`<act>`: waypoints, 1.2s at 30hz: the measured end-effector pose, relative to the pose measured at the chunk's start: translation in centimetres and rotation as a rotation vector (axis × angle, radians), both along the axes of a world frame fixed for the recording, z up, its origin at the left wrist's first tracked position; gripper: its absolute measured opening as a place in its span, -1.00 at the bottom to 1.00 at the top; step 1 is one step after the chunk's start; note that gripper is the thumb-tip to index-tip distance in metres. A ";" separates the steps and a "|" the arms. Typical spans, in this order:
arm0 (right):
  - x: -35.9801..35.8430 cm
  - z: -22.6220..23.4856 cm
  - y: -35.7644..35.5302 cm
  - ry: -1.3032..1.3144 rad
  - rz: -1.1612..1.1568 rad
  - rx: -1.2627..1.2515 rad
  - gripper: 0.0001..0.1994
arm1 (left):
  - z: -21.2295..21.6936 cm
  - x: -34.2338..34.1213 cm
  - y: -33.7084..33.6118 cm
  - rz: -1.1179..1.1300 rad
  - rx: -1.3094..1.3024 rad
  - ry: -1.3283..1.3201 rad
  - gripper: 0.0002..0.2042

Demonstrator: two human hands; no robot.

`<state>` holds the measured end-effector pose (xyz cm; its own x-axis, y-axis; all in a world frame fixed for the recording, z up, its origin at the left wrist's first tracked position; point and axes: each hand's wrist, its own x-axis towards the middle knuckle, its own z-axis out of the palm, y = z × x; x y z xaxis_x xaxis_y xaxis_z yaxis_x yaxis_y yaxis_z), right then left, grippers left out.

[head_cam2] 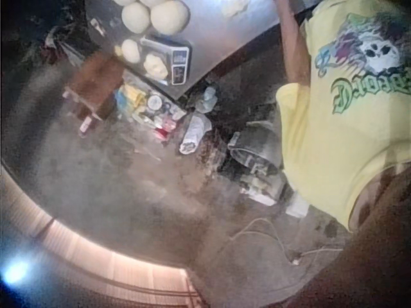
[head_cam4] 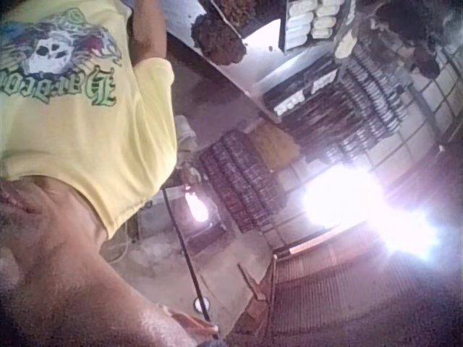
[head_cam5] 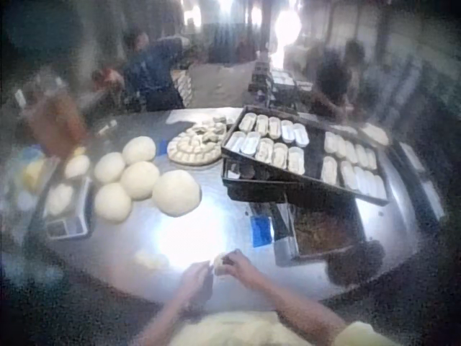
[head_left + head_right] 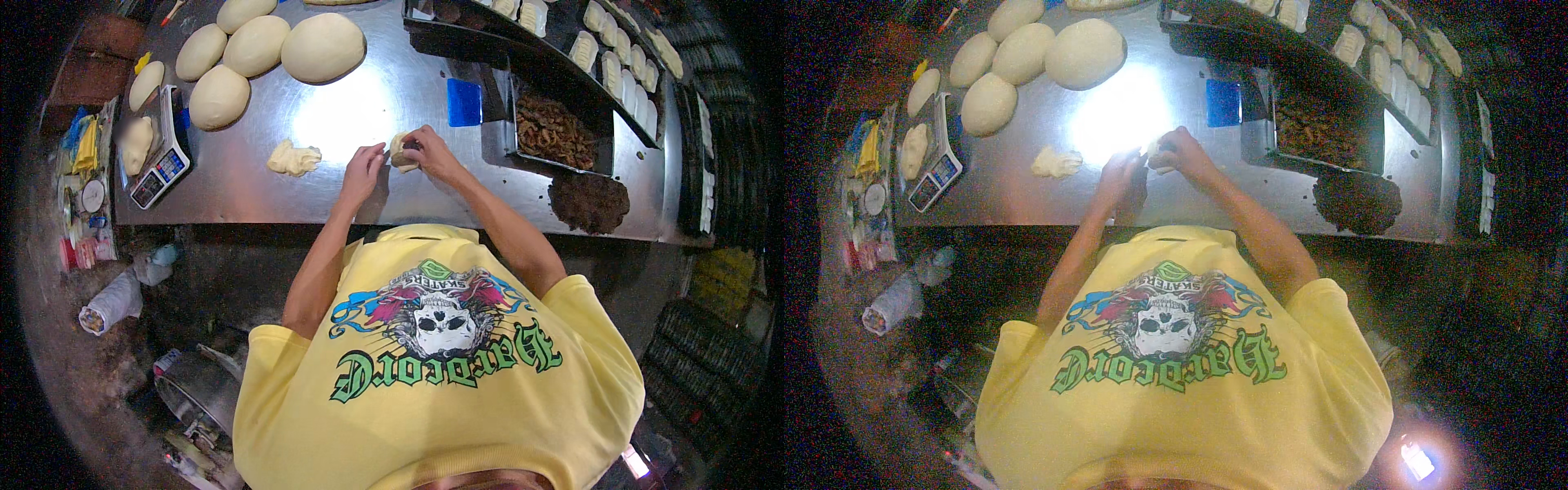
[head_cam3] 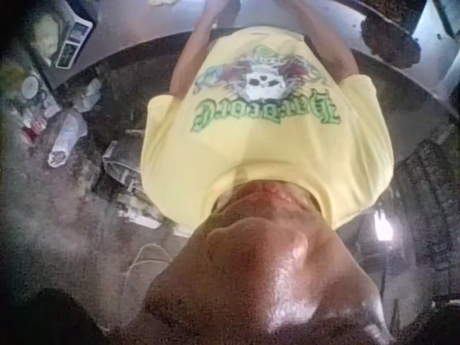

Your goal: The person flattens dough balls, adds a filling from a metal tray, folds and rolls the dough into buns, and places them on a tray. The process is repeated multiple times in a commercial kitchen setting.

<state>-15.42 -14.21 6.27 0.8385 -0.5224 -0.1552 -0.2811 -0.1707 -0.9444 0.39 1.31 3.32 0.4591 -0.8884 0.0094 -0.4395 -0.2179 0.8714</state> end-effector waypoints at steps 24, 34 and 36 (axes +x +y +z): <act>-0.4 -4.4 -0.7 -0.107 0.044 -0.398 -0.81 | -2.1 -1.2 -3.6 -0.098 -0.122 -0.224 -0.62; -2.8 -4.0 0.3 -0.072 0.071 -0.493 -0.53 | -0.9 -1.6 -1.9 -0.218 0.009 -0.310 -0.49; -2.9 -4.3 1.0 -0.090 0.057 -0.513 -0.50 | -1.2 -2.1 -1.2 -0.171 -0.061 -0.351 -0.41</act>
<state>-18.35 -13.23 1.92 0.8660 -0.4653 0.1830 -0.1792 -0.6306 -0.7552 -1.73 0.13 2.13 0.2643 -0.9447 0.1944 -0.7382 -0.0684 0.6712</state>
